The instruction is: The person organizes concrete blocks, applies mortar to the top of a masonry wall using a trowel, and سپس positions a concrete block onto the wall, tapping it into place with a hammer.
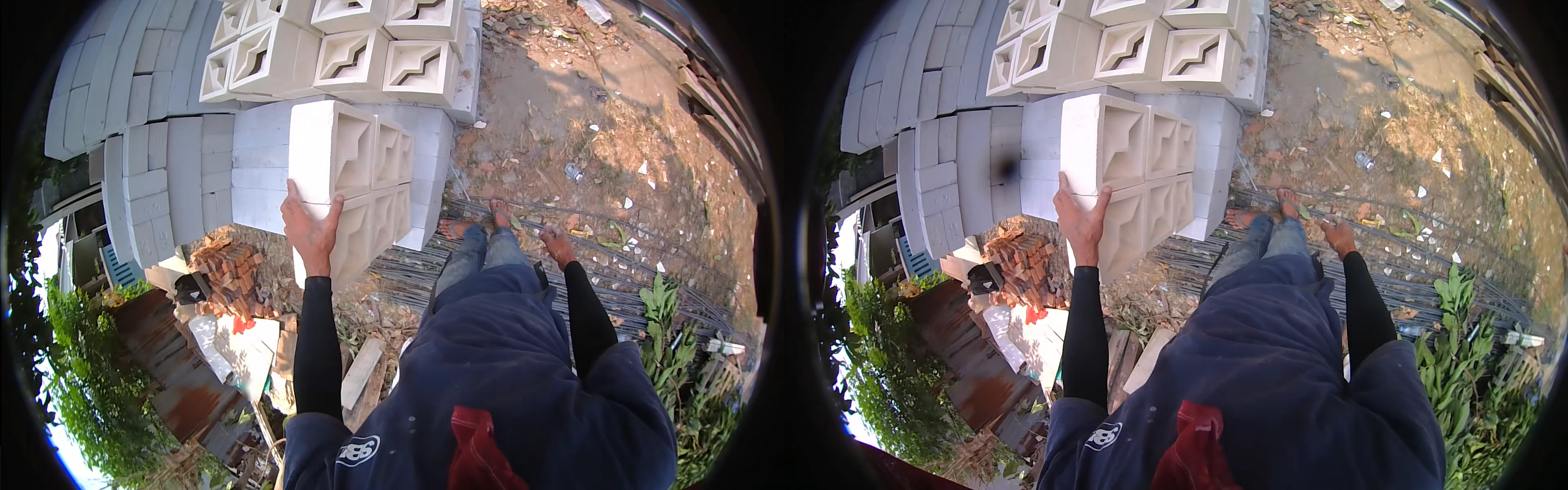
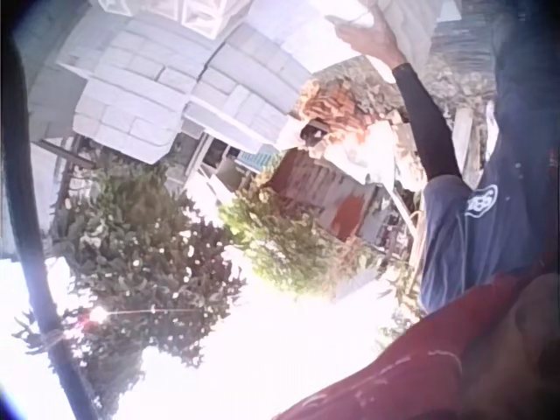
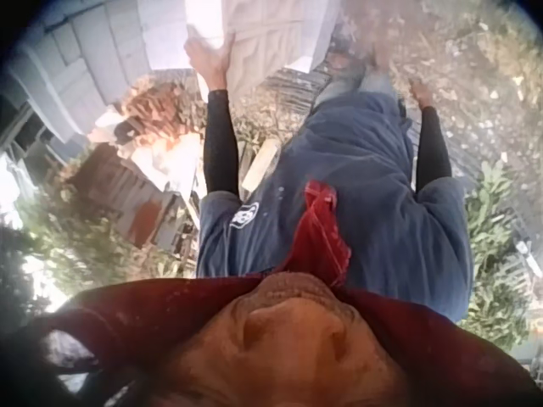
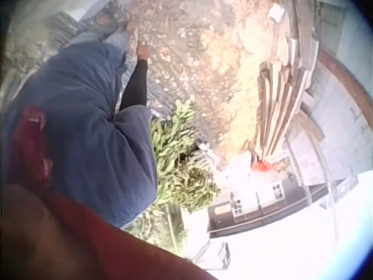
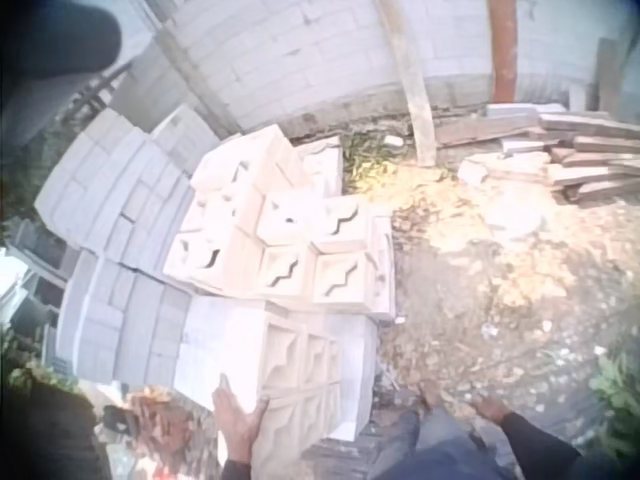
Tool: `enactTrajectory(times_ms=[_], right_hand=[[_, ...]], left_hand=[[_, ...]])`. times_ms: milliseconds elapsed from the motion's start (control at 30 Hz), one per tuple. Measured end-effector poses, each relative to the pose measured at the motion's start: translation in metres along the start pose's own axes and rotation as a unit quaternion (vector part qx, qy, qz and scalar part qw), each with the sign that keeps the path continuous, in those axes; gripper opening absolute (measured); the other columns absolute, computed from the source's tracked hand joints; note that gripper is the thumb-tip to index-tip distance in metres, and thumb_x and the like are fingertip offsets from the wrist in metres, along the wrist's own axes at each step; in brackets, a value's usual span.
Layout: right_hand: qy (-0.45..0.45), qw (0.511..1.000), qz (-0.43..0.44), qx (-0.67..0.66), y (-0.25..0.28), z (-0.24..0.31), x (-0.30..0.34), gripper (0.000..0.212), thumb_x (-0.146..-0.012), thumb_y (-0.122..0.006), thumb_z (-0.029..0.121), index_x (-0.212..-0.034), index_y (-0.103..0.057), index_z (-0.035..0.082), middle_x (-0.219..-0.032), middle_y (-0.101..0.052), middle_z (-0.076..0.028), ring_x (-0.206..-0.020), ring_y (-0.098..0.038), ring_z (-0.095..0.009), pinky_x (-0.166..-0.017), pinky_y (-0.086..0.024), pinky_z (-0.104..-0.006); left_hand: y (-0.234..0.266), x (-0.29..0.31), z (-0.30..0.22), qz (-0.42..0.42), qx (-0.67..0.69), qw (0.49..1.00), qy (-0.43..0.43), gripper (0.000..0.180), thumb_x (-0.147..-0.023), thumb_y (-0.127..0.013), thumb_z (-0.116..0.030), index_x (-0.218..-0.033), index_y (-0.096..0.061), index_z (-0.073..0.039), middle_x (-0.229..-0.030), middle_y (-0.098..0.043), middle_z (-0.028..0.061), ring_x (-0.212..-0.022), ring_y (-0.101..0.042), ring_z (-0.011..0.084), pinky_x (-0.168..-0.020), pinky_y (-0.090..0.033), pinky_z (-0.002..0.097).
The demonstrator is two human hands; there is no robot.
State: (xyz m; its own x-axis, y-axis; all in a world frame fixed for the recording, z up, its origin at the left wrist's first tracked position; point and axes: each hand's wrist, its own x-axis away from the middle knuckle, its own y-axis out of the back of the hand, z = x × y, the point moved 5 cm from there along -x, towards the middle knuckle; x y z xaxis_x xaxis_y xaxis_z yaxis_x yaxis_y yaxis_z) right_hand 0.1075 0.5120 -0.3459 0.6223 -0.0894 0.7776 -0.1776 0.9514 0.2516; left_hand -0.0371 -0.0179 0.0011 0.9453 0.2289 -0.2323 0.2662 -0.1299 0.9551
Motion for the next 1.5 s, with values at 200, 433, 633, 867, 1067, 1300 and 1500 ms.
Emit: enactTrajectory(times_ms=[200,433,633,867,1067,1300,1500], right_hand=[[-0.003,0.994,-0.024,0.102,0.047,-0.056,-0.012,0.049,-0.092,-0.074,0.036,-0.122,-0.072,-0.003,-0.080,-0.071,-0.012,-0.069,-0.066,-0.019,-0.065,-0.052,-0.0375],[-0.016,0.988,0.017,0.153,0.012,-0.043,0.002,0.042,-0.095,-0.070,0.032,-0.122,-0.070,0.001,-0.084,-0.069,-0.008,-0.067,-0.060,-0.015,-0.062,-0.049,-0.0350],[0.049,0.993,0.002,0.112,-0.028,-0.021,0.001,0.049,-0.093,-0.070,0.035,-0.125,-0.070,-0.001,-0.101,-0.073,-0.017,-0.090,-0.067,-0.025,-0.082,-0.053,-0.0380],[0.080,0.994,-0.024,0.066,-0.098,0.007,0.032,0.051,-0.091,-0.070,0.039,-0.124,-0.071,0.000,-0.117,-0.073,-0.028,-0.116,-0.069,-0.039,-0.099,-0.052,-0.0445],[0.062,0.995,-0.081,0.011,-0.138,0.000,0.067,0.048,-0.093,-0.070,0.039,-0.124,-0.072,0.002,-0.115,-0.074,-0.025,-0.112,-0.071,-0.037,-0.097,-0.053,-0.0423],[0.090,0.980,-0.165,-0.062,-0.172,0.039,0.124,0.045,-0.094,-0.069,0.037,-0.126,-0.071,0.004,-0.113,-0.075,-0.024,-0.107,-0.073,-0.036,-0.094,-0.054,-0.0428],[0.100,0.983,-0.155,-0.021,-0.176,0.089,0.128,0.044,-0.095,-0.070,0.036,-0.126,-0.071,0.005,-0.112,-0.075,-0.023,-0.104,-0.073,-0.036,-0.092,-0.055,-0.0442]], left_hand=[[-0.010,-0.007,-0.017,-0.001,0.022,1.000,-0.007,0.103,-0.077,-0.087,-0.050,-0.153,-0.043,0.003,-0.129,-0.057,0.0203,-0.120,-0.058,0.0376,-0.095,-0.051,0.0500],[0.004,-0.002,0.000,-0.001,0.006,1.000,0.003,0.103,-0.077,-0.088,-0.050,-0.153,-0.043,0.004,-0.127,-0.057,0.0197,-0.119,-0.058,0.0363,-0.095,-0.051,0.0483],[-0.010,-0.002,-0.009,0.010,0.026,1.000,-0.005,0.105,-0.078,-0.086,-0.052,-0.154,-0.041,0.005,-0.130,-0.056,0.0229,-0.123,-0.055,0.0384,-0.101,-0.048,0.0488],[-0.010,-0.003,-0.003,0.013,0.034,0.999,-0.018,0.105,-0.080,-0.083,-0.054,-0.154,-0.040,0.005,-0.133,-0.055,0.0258,-0.125,-0.053,0.0413,-0.103,-0.047,0.0505],[-0.006,-0.012,-0.003,0.033,0.018,0.999,-0.034,0.109,-0.078,-0.082,-0.058,-0.152,-0.039,0.010,-0.127,-0.055,0.0302,-0.121,-0.056,0.0451,-0.100,-0.049,0.0509],[-0.013,-0.015,0.004,0.050,0.010,0.999,-0.018,0.111,-0.080,-0.080,-0.060,-0.151,-0.037,0.013,-0.126,-0.053,0.0309,-0.120,-0.055,0.0446,-0.098,-0.051,0.0517],[-0.012,-0.010,-0.003,0.059,-0.011,0.998,-0.033,0.107,-0.085,-0.077,-0.058,-0.152,-0.034,0.014,-0.129,-0.052,0.0309,-0.123,-0.053,0.0445,-0.099,-0.050,0.0519]])
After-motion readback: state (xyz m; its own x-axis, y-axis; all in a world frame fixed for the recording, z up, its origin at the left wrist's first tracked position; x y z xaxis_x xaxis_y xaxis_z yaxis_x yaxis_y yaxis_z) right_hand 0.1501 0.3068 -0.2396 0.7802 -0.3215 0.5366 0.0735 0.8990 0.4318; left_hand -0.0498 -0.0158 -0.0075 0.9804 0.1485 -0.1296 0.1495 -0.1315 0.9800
